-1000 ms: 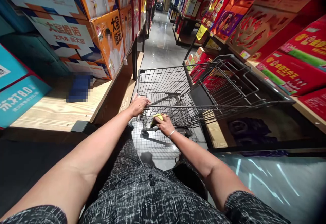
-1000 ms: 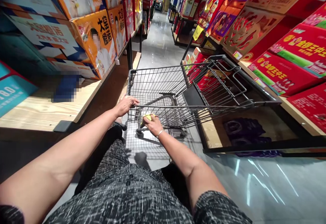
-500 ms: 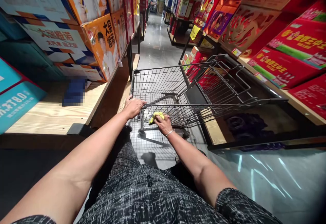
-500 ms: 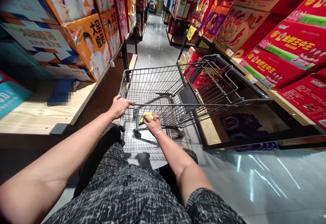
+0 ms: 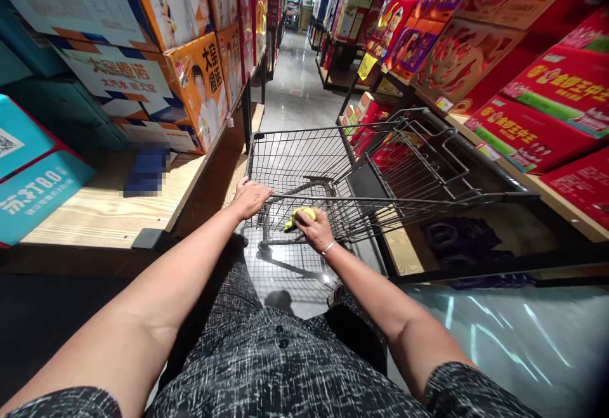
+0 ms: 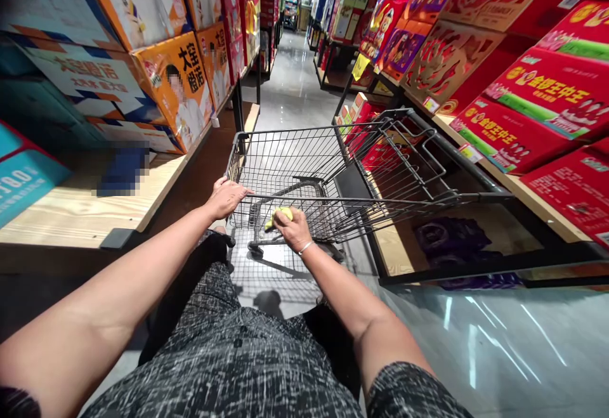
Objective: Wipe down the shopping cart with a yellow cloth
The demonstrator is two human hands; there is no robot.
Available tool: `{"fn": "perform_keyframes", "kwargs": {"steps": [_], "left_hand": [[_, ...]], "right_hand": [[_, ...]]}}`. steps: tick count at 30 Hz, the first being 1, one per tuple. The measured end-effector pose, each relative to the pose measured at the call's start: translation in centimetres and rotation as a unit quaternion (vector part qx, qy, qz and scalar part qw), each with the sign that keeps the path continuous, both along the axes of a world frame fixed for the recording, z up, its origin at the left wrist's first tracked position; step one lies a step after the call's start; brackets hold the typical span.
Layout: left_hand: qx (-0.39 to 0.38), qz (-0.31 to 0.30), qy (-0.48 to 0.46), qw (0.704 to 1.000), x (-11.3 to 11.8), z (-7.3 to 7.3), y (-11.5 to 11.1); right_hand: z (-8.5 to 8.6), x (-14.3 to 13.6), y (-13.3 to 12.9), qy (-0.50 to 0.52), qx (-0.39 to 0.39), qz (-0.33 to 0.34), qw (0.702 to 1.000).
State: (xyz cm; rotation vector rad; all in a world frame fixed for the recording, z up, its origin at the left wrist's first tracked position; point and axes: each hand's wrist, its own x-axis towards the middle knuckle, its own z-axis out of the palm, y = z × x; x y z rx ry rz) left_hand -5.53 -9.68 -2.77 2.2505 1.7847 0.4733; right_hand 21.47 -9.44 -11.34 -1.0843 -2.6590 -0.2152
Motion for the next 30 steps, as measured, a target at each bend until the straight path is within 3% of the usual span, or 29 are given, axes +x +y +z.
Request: {"fn": "perform_keyframes", "kwargs": {"steps": [3, 6, 13, 16, 18, 20, 26, 28, 30], "left_hand": [[0.008, -0.015, 0.013, 1.000, -0.8, -0.4, 0.3], [0.020, -0.026, 0.033, 0.999, -1.5, -0.7, 0.7], [0.023, -0.005, 0.057, 0.998, -2.5, -0.9, 1.4], [0.004, 0.004, 0.075, 0.997, -2.2, -0.4, 1.4], [-0.004, 0.010, 0.092, 0.996, -1.5, 0.1, 1.1], [-0.007, -0.009, 0.104, 0.994, -0.4, 0.5, 0.8], [-0.012, -0.046, 0.094, 0.994, 1.7, 0.8, -0.2], [-0.010, -0.055, 0.100, 0.993, 1.4, 0.7, -0.1], [-0.010, -0.058, 0.100, 0.993, 0.8, 0.7, 0.0]], "right_hand": [[4.0, 1.7, 0.7, 0.055, 0.100, -0.006, 0.993], [6.6, 4.1, 0.7, 0.062, 0.133, -0.009, 0.989], [9.9, 15.7, 0.9, 0.113, 0.144, -0.198, 0.963], [11.0, 18.0, 1.8, 0.168, 0.159, -0.289, 0.929], [11.0, 16.8, 2.1, 0.185, 0.141, -0.315, 0.920], [10.6, 13.3, 2.0, 0.177, 0.110, -0.302, 0.930], [9.2, -2.0, -0.3, 0.028, 0.005, -0.187, 0.982], [8.8, -5.3, -0.4, -0.004, 0.002, -0.127, 0.992], [8.1, -6.5, -0.1, -0.011, 0.013, -0.071, 0.997]]}}
